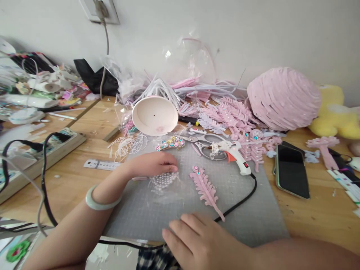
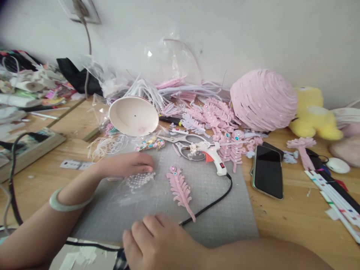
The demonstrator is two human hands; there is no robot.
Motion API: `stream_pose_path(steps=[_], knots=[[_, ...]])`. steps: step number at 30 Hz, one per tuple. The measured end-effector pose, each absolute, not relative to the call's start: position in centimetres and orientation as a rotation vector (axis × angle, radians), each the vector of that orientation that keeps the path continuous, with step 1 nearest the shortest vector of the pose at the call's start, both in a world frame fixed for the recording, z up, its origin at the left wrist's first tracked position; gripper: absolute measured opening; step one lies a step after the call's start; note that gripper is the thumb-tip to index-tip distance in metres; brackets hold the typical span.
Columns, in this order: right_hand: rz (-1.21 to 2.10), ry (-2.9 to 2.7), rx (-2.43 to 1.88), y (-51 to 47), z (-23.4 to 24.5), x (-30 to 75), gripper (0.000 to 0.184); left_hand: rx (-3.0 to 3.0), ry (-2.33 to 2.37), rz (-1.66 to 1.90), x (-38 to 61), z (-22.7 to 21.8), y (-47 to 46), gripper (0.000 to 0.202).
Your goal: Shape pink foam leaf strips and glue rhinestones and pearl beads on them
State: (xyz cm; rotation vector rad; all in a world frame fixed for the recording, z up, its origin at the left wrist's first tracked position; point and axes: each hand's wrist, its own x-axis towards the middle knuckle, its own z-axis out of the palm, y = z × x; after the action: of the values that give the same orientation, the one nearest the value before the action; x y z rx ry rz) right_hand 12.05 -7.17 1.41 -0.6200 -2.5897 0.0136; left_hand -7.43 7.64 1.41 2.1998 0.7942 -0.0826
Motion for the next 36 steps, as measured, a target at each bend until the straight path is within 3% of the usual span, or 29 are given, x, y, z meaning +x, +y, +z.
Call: stream_pose_path(steps=[9, 15, 20, 25, 36], knots=[[-0.184, -2.559, -0.968, -4.2, 1.6, 10.4, 0.038, 2.213, 0.825, -0.048, -7.1, 1.6, 7.6, 0.034], [0.025, -2.82, -1.08, -1.8, 2.0, 8.7, 0.024, 2.19, 0.842, -0.031, -7.0, 1.6, 7.6, 0.033], [0.056, -2.922, -1.17, 0.0, 2.9, 7.4, 0.036, 2.159, 0.783, -0.032, -7.3, 1.5, 7.7, 0.032], [0.04, -3.08, -1.077, 0.5, 2.3, 6.1, 0.018, 2.156, 0.775, -0.023, -7.4, 0.8, 7.8, 0.034], [-0.203, -3.076, -0.779, 0.4, 1.9, 6.1, 0.018, 2.2, 0.798, -0.01, -7.0, 1.5, 7.4, 0.027]])
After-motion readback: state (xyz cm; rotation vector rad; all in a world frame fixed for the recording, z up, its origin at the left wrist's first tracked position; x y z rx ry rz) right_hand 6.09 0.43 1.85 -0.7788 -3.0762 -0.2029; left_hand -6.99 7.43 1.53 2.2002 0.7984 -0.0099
